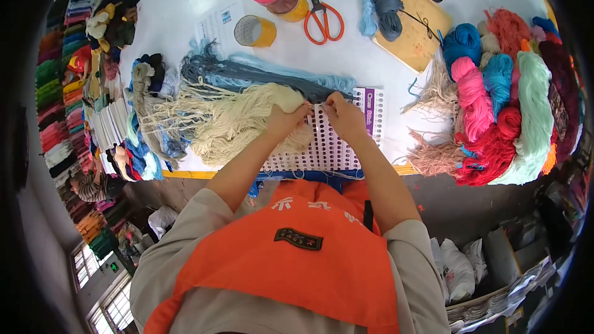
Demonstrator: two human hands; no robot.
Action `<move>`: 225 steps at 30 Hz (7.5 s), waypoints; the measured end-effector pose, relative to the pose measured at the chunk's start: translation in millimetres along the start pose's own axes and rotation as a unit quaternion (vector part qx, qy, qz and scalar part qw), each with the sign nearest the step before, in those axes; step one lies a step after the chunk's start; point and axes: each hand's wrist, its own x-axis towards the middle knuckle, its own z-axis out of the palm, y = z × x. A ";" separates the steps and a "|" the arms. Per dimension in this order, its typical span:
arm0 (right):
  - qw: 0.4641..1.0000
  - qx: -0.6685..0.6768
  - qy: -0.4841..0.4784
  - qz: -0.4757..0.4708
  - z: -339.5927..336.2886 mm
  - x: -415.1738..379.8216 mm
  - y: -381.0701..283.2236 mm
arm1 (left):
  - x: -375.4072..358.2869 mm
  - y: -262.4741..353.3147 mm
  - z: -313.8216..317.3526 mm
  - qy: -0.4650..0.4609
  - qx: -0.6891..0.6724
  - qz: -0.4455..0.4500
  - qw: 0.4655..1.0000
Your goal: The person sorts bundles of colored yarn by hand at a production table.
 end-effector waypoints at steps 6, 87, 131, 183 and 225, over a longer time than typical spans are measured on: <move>0.997 0.042 -0.050 0.038 -4.7 2.5 0.2 | -14.8 5.0 -6.1 -0.213 -0.463 -0.201 0.836; 0.921 0.379 0.026 -0.085 47.9 -171.0 -272.8 | -213.0 90.7 -150.1 -0.268 -0.432 0.162 0.846; 0.988 -0.143 0.065 -0.011 0.0 -17.2 -3.3 | 2.3 16.5 25.7 -0.021 0.023 -0.119 0.992; 0.999 0.025 0.020 0.006 -11.8 -13.3 12.4 | 0.5 1.8 -0.7 -0.069 0.118 -0.018 0.990; 0.932 0.334 0.049 -0.130 71.4 -207.8 -272.9 | -253.3 72.2 -151.8 -0.222 -0.450 0.156 0.851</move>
